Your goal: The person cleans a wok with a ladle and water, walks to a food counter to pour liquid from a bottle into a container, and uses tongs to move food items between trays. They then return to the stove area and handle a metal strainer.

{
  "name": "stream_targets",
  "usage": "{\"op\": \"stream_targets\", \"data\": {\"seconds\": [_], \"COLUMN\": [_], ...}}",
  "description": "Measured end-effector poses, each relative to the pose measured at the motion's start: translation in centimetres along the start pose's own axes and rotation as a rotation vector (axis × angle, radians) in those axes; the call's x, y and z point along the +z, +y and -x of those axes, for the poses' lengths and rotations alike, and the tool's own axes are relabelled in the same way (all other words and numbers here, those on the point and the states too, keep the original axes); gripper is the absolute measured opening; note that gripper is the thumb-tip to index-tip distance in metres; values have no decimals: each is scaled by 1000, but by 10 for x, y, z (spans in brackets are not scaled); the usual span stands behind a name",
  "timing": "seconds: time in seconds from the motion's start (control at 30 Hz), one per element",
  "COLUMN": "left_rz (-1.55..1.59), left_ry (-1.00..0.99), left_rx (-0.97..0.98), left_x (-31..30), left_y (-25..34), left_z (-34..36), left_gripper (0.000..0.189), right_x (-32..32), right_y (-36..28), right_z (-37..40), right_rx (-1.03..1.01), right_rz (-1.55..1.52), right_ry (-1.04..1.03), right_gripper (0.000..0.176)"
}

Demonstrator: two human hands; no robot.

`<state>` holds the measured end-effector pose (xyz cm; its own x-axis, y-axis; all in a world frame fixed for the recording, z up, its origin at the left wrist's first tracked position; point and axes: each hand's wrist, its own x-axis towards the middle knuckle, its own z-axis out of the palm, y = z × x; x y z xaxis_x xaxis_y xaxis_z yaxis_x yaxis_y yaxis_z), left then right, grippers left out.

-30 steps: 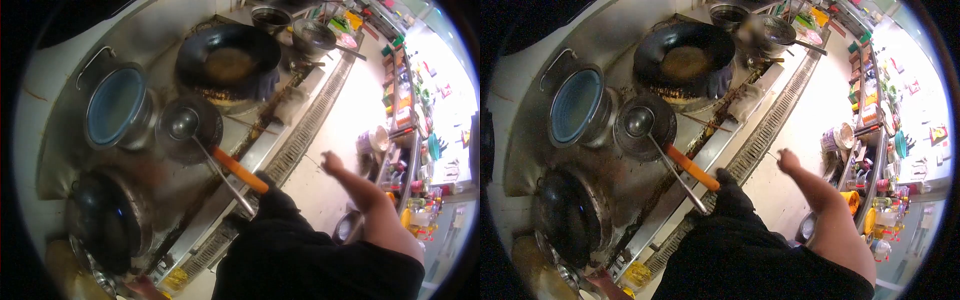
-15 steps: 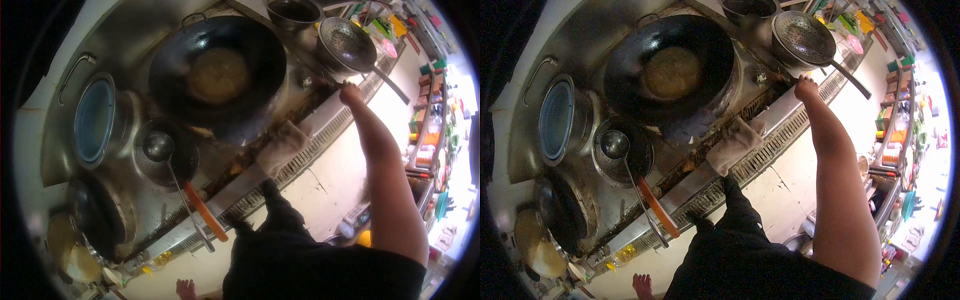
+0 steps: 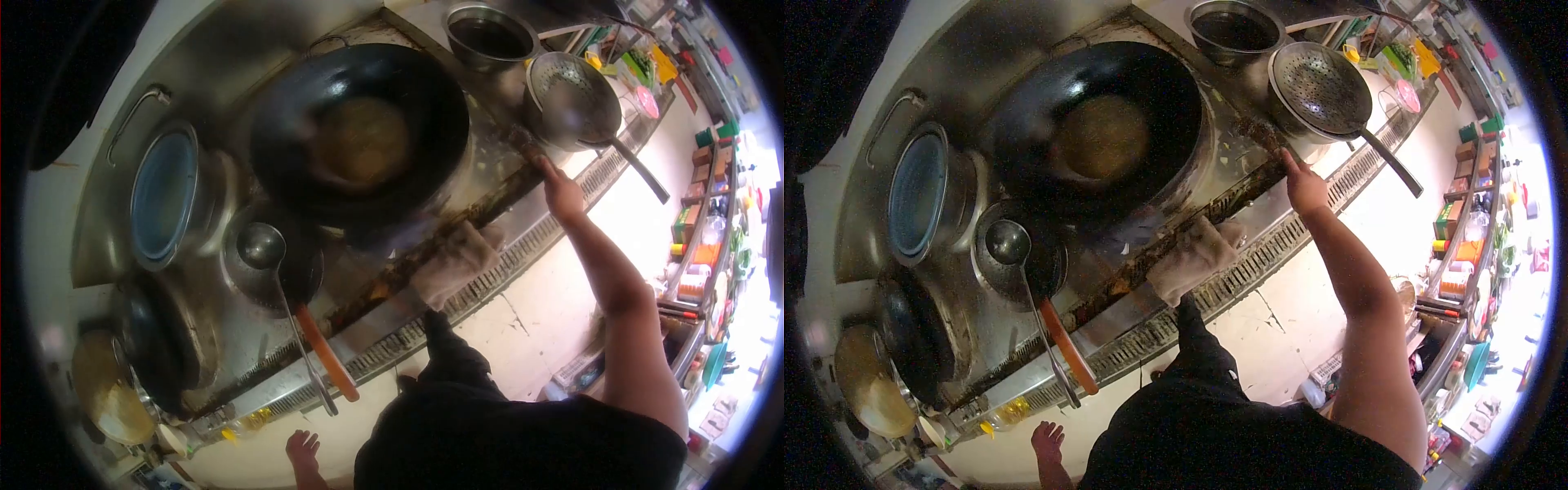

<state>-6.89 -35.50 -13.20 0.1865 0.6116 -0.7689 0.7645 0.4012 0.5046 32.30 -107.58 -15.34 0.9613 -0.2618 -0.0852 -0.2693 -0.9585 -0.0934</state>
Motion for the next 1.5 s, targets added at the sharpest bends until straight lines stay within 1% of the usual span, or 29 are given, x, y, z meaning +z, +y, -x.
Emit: {"op": "stream_targets", "data": {"seconds": [0.03,0.1,0.13,0.17,0.2,0.27,0.3,0.33,0.37,0.4,0.43,0.5,0.57,0.63,0.67,0.7,0.77,0.8,0.83,0.87,0.93,1.0,1.07,1.13,1.2,1.27,1.4,1.47,1.5], "left_rz": [14,40,42,49,70,141,157,147,136,154,177,216,228,237,246,315,417,390,390,400,409,509,460,503,539,532,493,509,481], "left_ry": [-21,-41,-4,34,38,-46,-44,-12,17,6,-22,-66,-74,-46,-72,-102,-117,-120,-134,-156,-166,-269,-325,-335,-342,-380,-368,-299,-301], "left_rx": [-7,-14,-19,-26,-33,-49,-49,-69,-92,-95,-82,-63,-27,-63,-47,26,51,89,128,140,152,259,355,354,355,336,327,257,279], "left_x": [-6,-19,-25,-30,-41,-67,-78,-85,-94,-108,-122,-150,-182,-215,-238,-257,-289,-298,-308,-316,-324,-324,-317,-311,-310,-313,-343,-360,-367], "left_y": [-7,-19,-25,-33,-43,-63,-68,-72,-78,-87,-95,-108,-118,-120,-126,-125,-105,-83,-66,-57,-29,0,34,67,82,93,108,120,125], "left_z": [-4,-8,-10,-13,-16,-24,-28,-35,-42,-51,-63,-93,-125,-153,-173,-177,-183,-173,-172,-185,-193,-202,-197,-184,-183,-191,-204,-202,-207], "left_gripper": [32,33,33,33,33,32,32,32,32,32,38,44,39,35,34,32,32,30,29,36,34,31,30,27,25,26,26,26,29], "right_x": [-3,-4,-6,-8,-1,23,-7,-10,-6,-2,-2,-2,-26,0,-17,-21,-38,-43,-49,-55,-59,-65,-79,-68,-61,-48,-4,18,23], "right_y": [-7,-8,-14,-22,-22,-11,-36,-39,-42,-46,-53,-73,-120,-123,-166,-197,-276,-313,-352,-394,-463,-534,-626,-703,-778,-846,-962,-1010,-1039], "right_z": [0,-7,-10,-7,-10,-15,1,8,14,24,37,76,143,193,236,264,321,341,356,369,374,374,397,401,406,403,391,381,377], "right_rx": [14,-2,-13,59,38,93,88,34,56,81,70,272,474,414,438,398,353,182,98,18,-193,-533,-695,-914,-919,-1090,-1204,-1234,-1106], "right_rz": [143,181,217,120,124,213,153,108,64,23,31,-661,-978,-1136,-1204,-1295,-1482,-1514,-1568,-1621,-1331,-855,-687,-757,-649,-302,-185,192,352], "right_ry": [-92,-71,-49,8,14,-101,-110,-49,54,157,178,161,52,20,22,4,-28,-96,-127,-142,-170,-92,-92,-131,-306,-244,-301,-368,-441], "right_gripper": [59,59,59,49,49,40,35,33,32,31,31,26,17,13,13,12,14,11,12,14,22,33,41,40,40,35,30,25,25]}}
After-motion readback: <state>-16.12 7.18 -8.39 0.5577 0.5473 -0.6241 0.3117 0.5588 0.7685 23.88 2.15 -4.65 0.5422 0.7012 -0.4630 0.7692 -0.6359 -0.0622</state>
